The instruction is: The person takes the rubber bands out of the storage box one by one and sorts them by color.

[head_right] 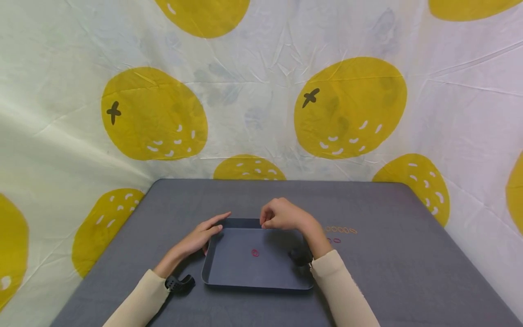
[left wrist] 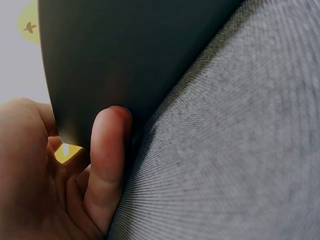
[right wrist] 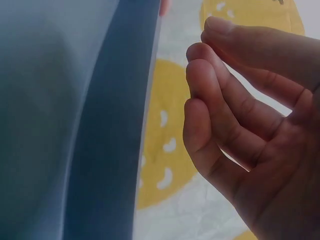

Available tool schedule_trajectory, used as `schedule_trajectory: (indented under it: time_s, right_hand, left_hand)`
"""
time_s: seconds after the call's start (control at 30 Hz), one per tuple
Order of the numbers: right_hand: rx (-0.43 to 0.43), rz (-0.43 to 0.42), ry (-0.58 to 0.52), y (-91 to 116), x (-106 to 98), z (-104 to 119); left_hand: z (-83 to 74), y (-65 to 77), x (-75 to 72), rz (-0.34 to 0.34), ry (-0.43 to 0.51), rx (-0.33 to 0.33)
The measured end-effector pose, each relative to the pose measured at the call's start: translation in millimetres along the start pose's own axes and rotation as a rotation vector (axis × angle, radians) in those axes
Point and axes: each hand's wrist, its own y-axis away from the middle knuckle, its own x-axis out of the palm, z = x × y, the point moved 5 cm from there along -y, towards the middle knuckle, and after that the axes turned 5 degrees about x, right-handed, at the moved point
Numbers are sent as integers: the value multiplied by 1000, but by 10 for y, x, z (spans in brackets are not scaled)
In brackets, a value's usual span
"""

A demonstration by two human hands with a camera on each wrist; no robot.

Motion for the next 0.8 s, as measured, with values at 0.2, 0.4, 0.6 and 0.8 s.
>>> schedule_trajectory:
  time_s: [0.2,0.4,0.6,0.8]
  right_hand:
    - [-19,27,-7,-137,157,108]
    - [20,67,27,-244,355,90]
    - [60,132,54,-294,526,49]
    - [79,164,75,-307,597,15]
  left_hand:
    - [8,2,0,6,3,-3]
    - [-4,21,7,7,11,-6]
    - [-10,30,2,9,4,-4]
    - [-19,35,-14,7,10,-4]
